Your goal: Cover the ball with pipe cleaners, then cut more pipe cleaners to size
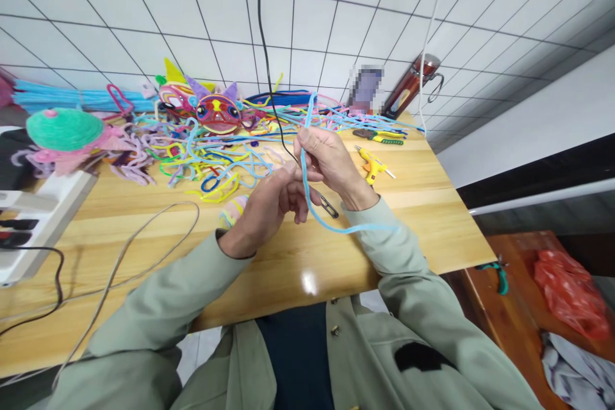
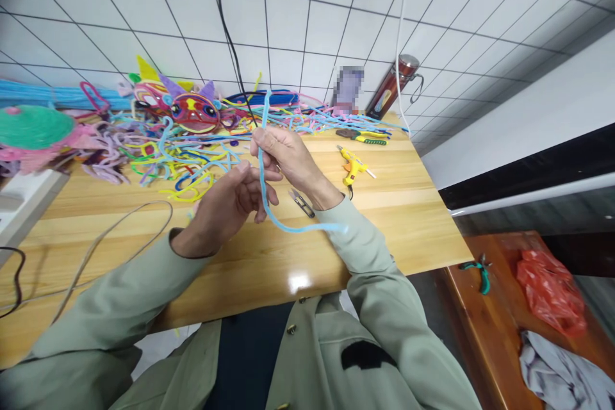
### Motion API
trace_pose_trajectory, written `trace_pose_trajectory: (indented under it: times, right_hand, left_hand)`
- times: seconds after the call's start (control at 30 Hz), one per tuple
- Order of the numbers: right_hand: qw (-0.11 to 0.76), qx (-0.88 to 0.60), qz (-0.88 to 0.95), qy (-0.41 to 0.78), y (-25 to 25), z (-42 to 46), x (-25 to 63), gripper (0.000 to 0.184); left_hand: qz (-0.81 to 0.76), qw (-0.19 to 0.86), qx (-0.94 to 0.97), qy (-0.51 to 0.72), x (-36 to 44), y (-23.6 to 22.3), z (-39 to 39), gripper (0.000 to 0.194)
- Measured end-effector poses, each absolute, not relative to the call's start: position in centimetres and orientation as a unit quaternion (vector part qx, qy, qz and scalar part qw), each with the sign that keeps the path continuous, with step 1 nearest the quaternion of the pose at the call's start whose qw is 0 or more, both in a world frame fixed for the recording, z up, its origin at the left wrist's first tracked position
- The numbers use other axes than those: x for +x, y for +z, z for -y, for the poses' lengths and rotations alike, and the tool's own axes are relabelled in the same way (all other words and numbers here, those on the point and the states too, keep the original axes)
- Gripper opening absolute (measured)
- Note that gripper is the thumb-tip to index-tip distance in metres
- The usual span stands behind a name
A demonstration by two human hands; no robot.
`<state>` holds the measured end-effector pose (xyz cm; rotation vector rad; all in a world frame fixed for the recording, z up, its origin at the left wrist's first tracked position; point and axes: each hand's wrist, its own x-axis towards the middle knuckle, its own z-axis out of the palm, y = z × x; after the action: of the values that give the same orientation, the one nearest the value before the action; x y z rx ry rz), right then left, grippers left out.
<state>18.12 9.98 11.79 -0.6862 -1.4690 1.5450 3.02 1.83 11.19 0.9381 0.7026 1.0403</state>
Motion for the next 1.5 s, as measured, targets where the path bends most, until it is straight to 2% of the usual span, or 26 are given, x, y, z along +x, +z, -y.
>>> trace_pose_trajectory:
  times: [0.13,0.27,0.47,0.63,0.73,0.93,1.2,1.37,1.5]
  right_hand:
    - [0.436,-0.285,0.618,0.588,11.9,-9.8,17.9,0.063]
    - [0.436,-0.285,0.633,0.572,12.0,-9.6,17.8,0.064]
    - [0.483,-0.299,0.596,0.567,12.1,-10.4,18.3,0.061]
    - [0.515,-0.326,0.551,0.569,12.3,-11.4,19.1,0.057]
    - [0.498,-0.306,0.559,0.588,12.4,-11.5,19.4,0.059]
    - [0.421,-0.244,0.618,0.618,12.1,-10.7,19.2,0.059]
    - [0.405,-0.252,0.656,0.586,12.9,-9.8,19.0,0.06]
    - [0.423,-0.259,0.607,0.621,12.5,-10.5,19.3,0.058]
    - [0.432,-0.257,0.593,0.629,12.2,-10.8,19.3,0.056]
  left_hand:
    - [-0.372,0.662,0.443,0.477,2.8,10.9,-1.9,0.043]
    - [-0.397,0.63,0.458,0.485,2.7,10.7,-2.0,0.043]
    - [-0.329,0.71,0.416,0.463,3.1,10.8,-1.9,0.063]
    - [-0.292,0.742,0.422,0.432,3.1,10.9,-1.3,0.045]
    - [-0.293,0.737,0.418,0.444,3.1,11.1,-1.2,0.042]
    - [-0.297,0.743,0.388,0.458,3.1,11.4,-1.5,0.047]
    - [-0.313,0.743,0.423,0.414,3.0,10.9,-1.5,0.047]
    - [-0.294,0.722,0.429,0.456,3.3,10.5,-1.1,0.061]
    - [-0.297,0.705,0.452,0.459,3.3,10.4,-1.1,0.05]
